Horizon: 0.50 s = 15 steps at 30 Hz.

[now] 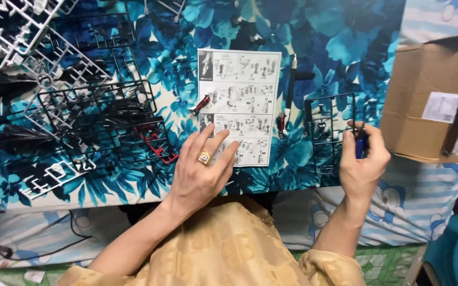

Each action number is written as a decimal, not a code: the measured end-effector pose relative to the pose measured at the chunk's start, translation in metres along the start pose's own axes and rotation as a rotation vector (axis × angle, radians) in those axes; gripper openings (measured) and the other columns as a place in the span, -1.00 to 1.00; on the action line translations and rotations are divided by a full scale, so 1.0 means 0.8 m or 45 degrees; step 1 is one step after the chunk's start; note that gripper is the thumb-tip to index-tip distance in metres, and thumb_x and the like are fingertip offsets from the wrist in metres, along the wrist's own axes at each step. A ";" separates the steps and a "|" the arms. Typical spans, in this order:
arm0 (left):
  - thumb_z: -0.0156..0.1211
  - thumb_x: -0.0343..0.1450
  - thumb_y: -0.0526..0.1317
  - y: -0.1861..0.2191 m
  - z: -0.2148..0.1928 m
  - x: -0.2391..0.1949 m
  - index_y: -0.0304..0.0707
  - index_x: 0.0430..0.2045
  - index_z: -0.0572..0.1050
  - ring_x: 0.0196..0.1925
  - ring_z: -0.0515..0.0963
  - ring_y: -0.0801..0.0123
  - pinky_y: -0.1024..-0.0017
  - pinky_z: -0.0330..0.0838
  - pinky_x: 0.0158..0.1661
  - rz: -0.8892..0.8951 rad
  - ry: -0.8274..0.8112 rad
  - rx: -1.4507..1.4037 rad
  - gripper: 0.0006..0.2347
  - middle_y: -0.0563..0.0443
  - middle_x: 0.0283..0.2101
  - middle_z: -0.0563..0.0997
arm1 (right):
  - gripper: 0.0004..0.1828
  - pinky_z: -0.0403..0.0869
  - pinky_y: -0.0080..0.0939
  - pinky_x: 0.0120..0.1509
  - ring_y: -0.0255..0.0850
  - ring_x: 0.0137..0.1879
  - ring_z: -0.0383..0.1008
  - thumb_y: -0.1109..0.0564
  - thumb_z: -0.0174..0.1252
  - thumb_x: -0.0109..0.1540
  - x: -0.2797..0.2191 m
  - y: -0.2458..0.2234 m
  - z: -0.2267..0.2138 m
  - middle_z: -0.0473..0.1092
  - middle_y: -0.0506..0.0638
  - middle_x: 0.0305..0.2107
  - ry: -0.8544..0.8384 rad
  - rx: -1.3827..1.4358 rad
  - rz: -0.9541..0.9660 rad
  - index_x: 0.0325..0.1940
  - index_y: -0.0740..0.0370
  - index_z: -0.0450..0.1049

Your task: The person uses blue-handled pliers to cut small plastic parts from model kit sprues. They consult an instruction manual, compare parts to diagrams, and handle multiple sprues and loose pieces on a floral-patterned surface.

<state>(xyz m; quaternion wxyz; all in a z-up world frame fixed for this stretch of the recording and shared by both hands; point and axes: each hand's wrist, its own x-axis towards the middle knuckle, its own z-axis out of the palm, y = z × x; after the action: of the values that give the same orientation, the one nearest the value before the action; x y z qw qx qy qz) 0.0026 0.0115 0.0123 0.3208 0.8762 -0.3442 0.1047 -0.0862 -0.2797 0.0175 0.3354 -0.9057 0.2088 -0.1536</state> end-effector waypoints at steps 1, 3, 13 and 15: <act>0.13 0.39 -0.25 0.000 0.000 0.000 -0.17 -0.22 0.55 0.10 0.48 -0.03 0.11 0.33 0.07 0.007 0.010 -0.003 -0.85 -0.14 -0.04 0.53 | -0.86 0.39 -0.04 0.00 0.04 -0.15 0.46 0.34 0.14 0.32 0.006 -0.008 -0.006 0.45 0.23 -0.26 0.009 -0.005 -0.007 -0.03 0.39 0.46; 0.16 0.41 -0.25 -0.002 -0.003 -0.001 -0.24 -0.13 0.51 0.21 0.37 -0.10 0.03 0.22 0.19 -0.015 -0.305 -0.059 -0.81 -0.21 0.07 0.49 | -0.84 0.42 -0.19 0.02 -0.12 -0.08 0.41 0.23 0.05 0.38 0.017 -0.026 -0.015 0.40 0.16 -0.13 0.004 0.033 0.113 -0.01 0.40 0.35; 0.13 0.43 -0.24 -0.011 -0.001 -0.011 -0.25 -0.05 0.48 0.23 0.36 -0.11 0.00 0.23 0.20 0.045 -0.297 -0.075 -0.77 -0.23 0.13 0.45 | -0.84 0.37 -0.26 -0.13 -0.25 -0.22 0.38 0.21 0.13 0.38 0.105 -0.132 0.016 0.43 0.02 -0.22 -0.184 -0.091 -0.133 0.03 0.30 0.45; 0.15 0.42 -0.24 -0.011 0.000 -0.011 -0.26 -0.08 0.49 0.22 0.38 -0.10 0.01 0.22 0.20 0.040 -0.278 -0.087 -0.78 -0.24 0.11 0.46 | -0.84 0.35 -0.26 -0.14 -0.24 -0.22 0.34 0.25 0.09 0.38 0.113 -0.135 0.026 0.40 0.05 -0.22 -0.243 -0.004 -0.154 0.03 0.35 0.44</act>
<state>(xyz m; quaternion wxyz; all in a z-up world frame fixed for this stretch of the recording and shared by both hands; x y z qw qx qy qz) 0.0018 0.0213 0.0041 0.3094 0.8655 -0.3940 0.0017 0.0307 -0.2377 0.0873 0.3425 -0.9276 0.1213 -0.0863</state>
